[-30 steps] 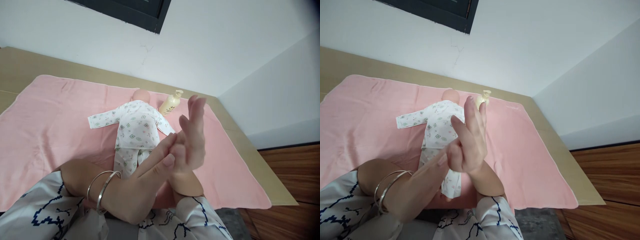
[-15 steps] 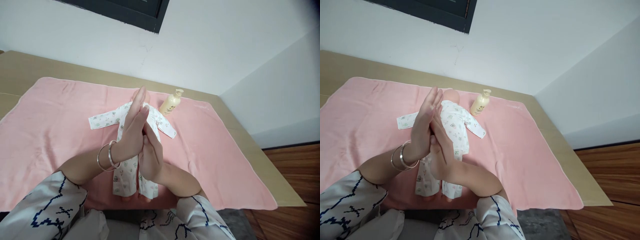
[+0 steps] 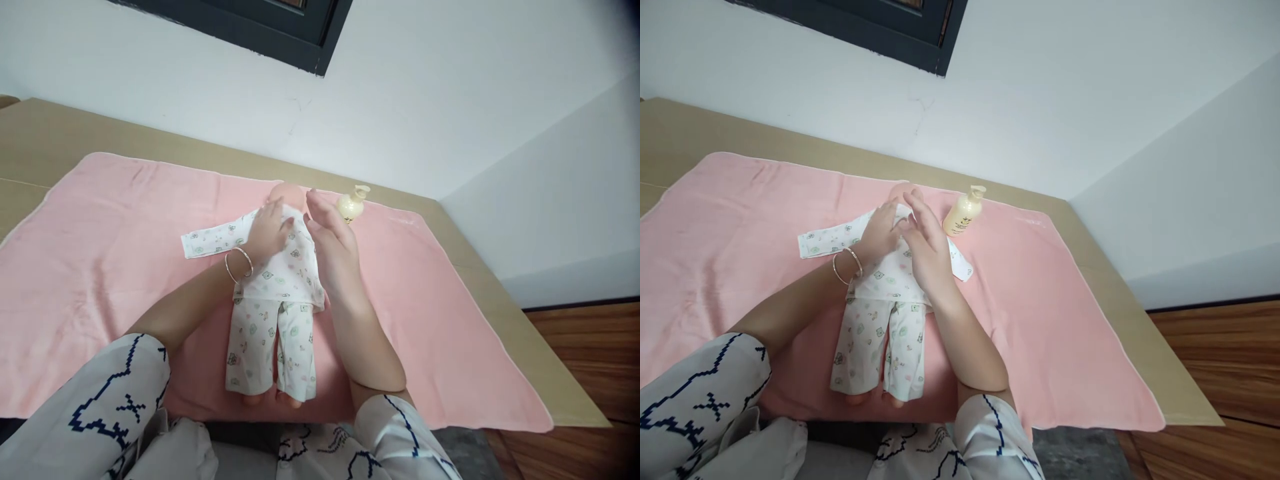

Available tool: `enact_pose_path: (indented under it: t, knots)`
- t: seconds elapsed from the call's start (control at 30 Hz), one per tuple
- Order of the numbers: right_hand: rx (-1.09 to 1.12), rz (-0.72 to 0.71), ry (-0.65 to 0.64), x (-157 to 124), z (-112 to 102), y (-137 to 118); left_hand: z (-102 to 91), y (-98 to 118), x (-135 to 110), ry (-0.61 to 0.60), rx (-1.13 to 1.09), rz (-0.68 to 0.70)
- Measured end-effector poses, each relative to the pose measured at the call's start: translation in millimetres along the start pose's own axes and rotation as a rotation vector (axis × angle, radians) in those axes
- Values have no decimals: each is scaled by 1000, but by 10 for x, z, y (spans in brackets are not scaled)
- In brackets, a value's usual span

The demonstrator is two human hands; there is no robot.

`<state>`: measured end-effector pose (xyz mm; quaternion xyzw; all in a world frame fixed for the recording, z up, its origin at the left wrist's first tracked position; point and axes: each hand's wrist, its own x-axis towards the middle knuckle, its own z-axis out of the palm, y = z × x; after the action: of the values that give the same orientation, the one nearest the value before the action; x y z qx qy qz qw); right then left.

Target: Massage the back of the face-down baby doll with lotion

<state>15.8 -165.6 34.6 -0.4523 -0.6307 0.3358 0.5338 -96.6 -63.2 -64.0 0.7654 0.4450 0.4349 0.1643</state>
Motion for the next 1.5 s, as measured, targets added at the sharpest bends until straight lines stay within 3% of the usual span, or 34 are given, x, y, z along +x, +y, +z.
enact_pose_path:
  t: [0.1,0.23,0.37,0.43,0.53,0.63,0.73,0.83,0.97,1.07,1.13,1.2,1.3,1.5]
  knots:
    - [-178,-84,-47,34,39,125,-13,-145,47,0,49,-82]
    - [-501,-61,-120,253,165,661,36,-213,36,60,-28,-117]
    - [-705,-132,-228,467,104,1078,85,-238,-13,147,-73,-170]
    - [-772,-76,-246,501,45,1110,94,-240,-47,182,-87,-138]
    - [-932,88,-137,430,80,1000,93,-236,-89,229,-100,-99]
    - [-1076,73,-116,285,250,854,73,-227,-109,243,-99,-102]
    - [-1045,-77,-265,245,327,819,46,-214,-112,227,-104,-125]
    - [-901,-135,-345,372,176,929,31,-196,-116,212,-108,-118]
    - [-828,28,-213,495,-18,1062,35,-179,-127,194,-95,-91]
    - [-947,138,-38,357,130,998,30,-180,-148,214,-104,-104]
    - [-1004,68,-58,225,296,910,26,-190,-169,229,-133,-102]
    - [-1003,-42,-170,156,396,844,30,-207,-186,231,-173,-99]
    - [-914,-104,-293,238,317,864,52,-230,-193,238,-200,-89]
    - [-782,50,-142,493,12,1097,41,-188,-204,242,-72,6]
